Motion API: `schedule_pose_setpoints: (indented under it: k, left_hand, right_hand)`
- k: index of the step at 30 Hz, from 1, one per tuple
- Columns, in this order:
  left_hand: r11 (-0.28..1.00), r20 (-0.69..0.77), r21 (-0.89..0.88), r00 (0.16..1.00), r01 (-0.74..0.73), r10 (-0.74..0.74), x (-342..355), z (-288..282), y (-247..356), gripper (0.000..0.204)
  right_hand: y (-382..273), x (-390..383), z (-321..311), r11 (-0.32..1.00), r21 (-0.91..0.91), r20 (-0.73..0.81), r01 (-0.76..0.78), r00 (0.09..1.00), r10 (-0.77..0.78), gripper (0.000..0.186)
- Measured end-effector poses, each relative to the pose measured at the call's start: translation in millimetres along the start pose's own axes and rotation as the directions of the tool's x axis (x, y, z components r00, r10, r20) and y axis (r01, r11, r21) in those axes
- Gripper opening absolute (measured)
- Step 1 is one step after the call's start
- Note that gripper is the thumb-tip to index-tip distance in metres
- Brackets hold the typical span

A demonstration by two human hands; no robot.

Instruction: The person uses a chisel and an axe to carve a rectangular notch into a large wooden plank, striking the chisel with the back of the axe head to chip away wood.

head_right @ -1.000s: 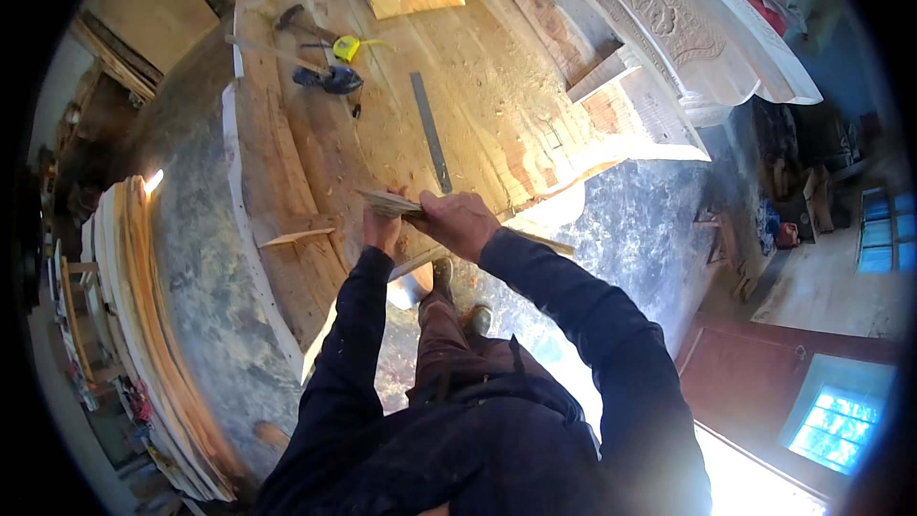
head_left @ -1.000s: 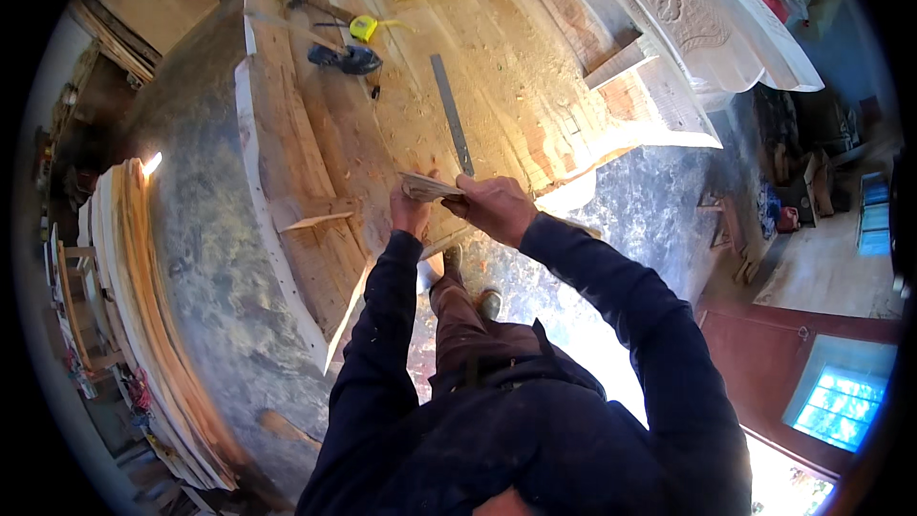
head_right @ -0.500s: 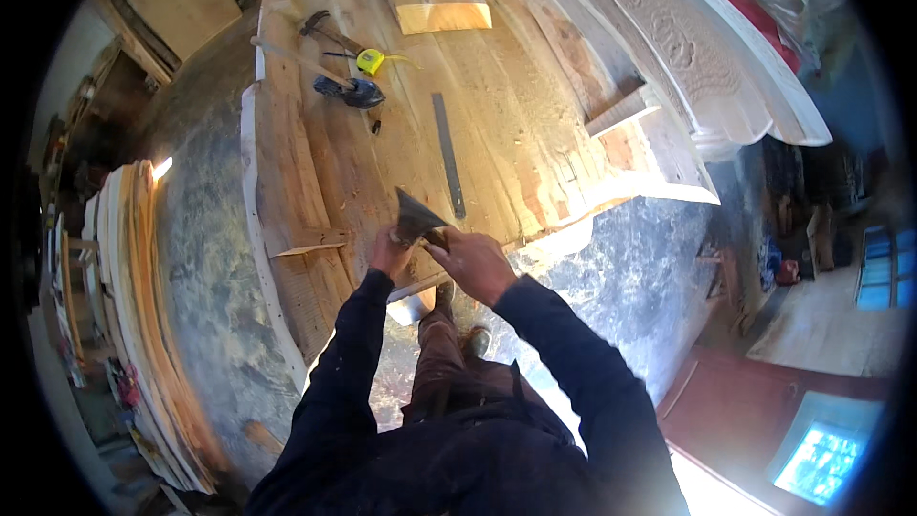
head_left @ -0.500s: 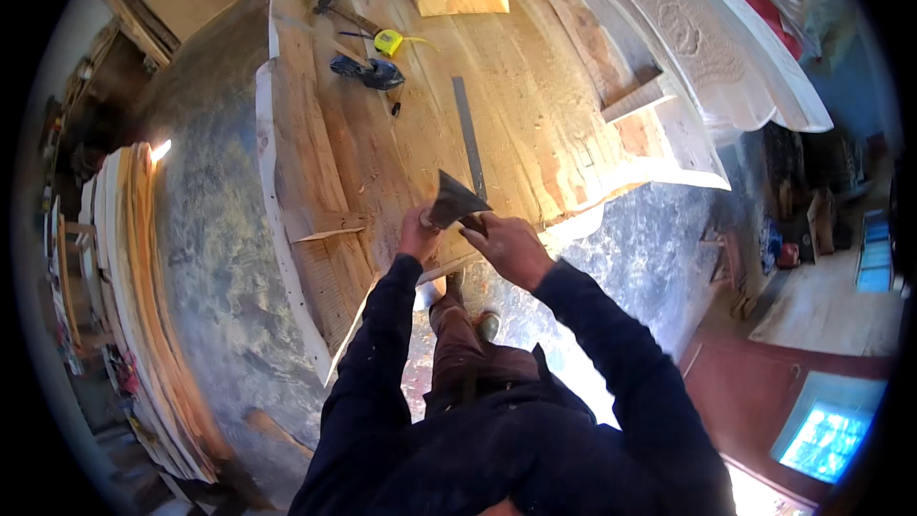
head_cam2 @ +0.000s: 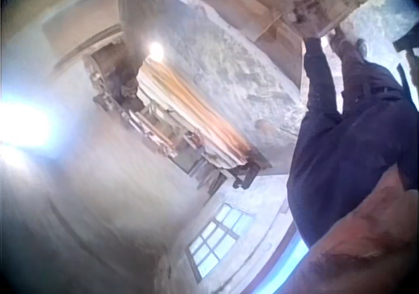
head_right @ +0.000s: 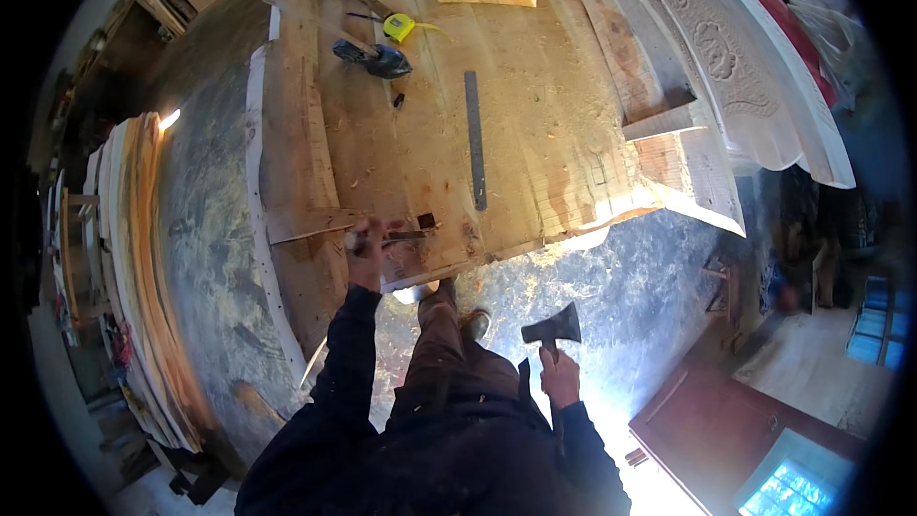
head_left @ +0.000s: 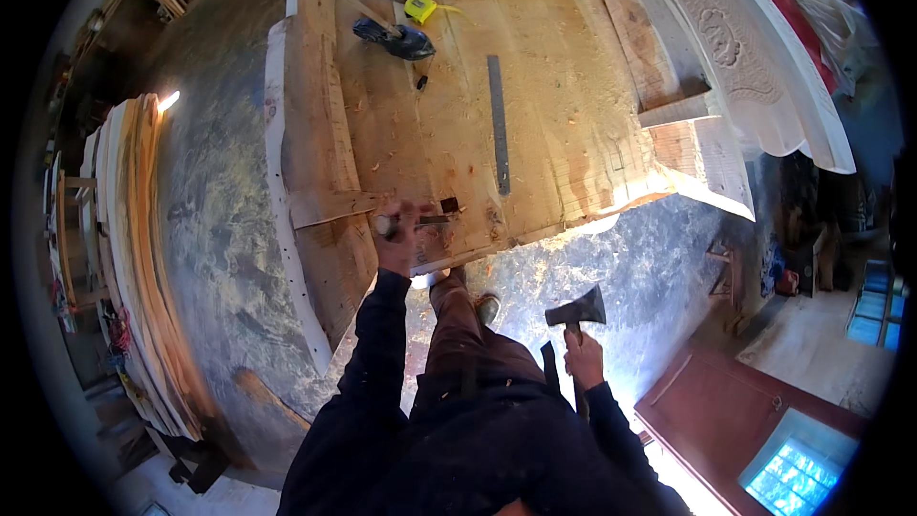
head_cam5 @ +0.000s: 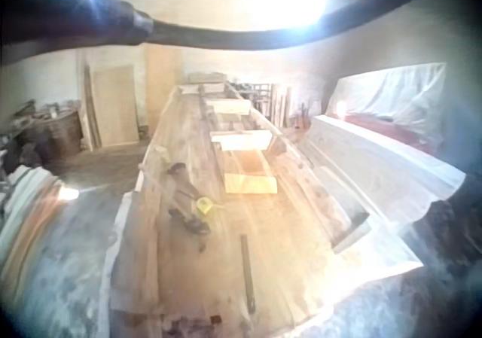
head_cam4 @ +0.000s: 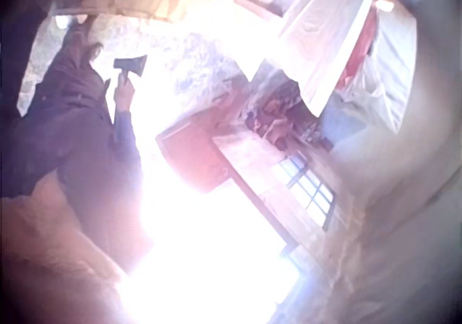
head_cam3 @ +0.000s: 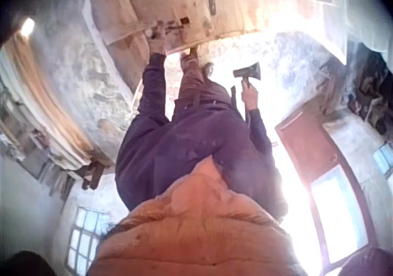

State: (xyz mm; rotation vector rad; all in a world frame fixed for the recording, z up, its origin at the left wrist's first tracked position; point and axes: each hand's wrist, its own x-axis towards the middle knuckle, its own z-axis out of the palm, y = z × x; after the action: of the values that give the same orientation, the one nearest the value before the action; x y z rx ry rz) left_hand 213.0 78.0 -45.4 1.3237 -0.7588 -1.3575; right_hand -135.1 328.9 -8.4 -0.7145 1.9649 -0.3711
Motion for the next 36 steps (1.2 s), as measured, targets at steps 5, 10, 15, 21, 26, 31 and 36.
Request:
schedule_pose_setpoints:
  k: [5, 10, 15, 21, 26, 31, 36]
  left_hand:
    - [0.980, 0.062, 0.170, 0.994, -0.102, 0.093, 4.4, 22.9, 7.0, 0.029]
    - [0.984, 0.129, 0.098, 0.982, -0.151, 0.138, 8.3, 29.5, 10.0, 0.022]
    - [0.949, 0.203, 0.190, 0.956, -0.251, 0.212, 15.7, 26.1, 1.3, 0.021]
    - [0.927, 0.261, 0.276, 0.948, -0.255, 0.183, 17.4, 28.5, 0.5, 0.022]
    - [0.924, 0.214, 0.312, 0.964, -0.219, 0.157, 12.3, 34.5, 4.0, 0.021]
    - [0.915, 0.254, 0.313, 0.950, -0.256, 0.180, 10.0, 42.7, 2.3, 0.017]
    - [0.873, 0.257, 0.338, 0.927, -0.351, 0.273, 3.7, 49.6, -14.7, 0.015]
  right_hand:
    - [-0.3, -7.0, 8.5, 0.996, -0.075, 0.037, 0.057, 0.998, -0.055, 0.039]
    - [-12.7, 0.7, 20.2, 0.942, -0.187, 0.082, 0.280, 0.960, -0.269, 0.038]
    - [-22.1, 10.7, 21.8, 0.793, -0.298, 0.156, 0.531, 0.847, -0.509, 0.021]
    - [-54.6, 15.1, 16.2, 0.909, -0.238, 0.168, 0.343, 0.936, -0.309, 0.024]
    - [-69.4, 20.6, 13.4, 0.895, -0.218, 0.152, 0.390, 0.919, -0.364, 0.025]
    - [-100.5, 18.7, 13.7, 0.851, -0.187, 0.101, 0.490, 0.871, -0.480, 0.026]
    - [-208.6, -11.5, 13.2, 0.635, -0.091, 0.107, 0.767, 0.642, -0.759, 0.023]
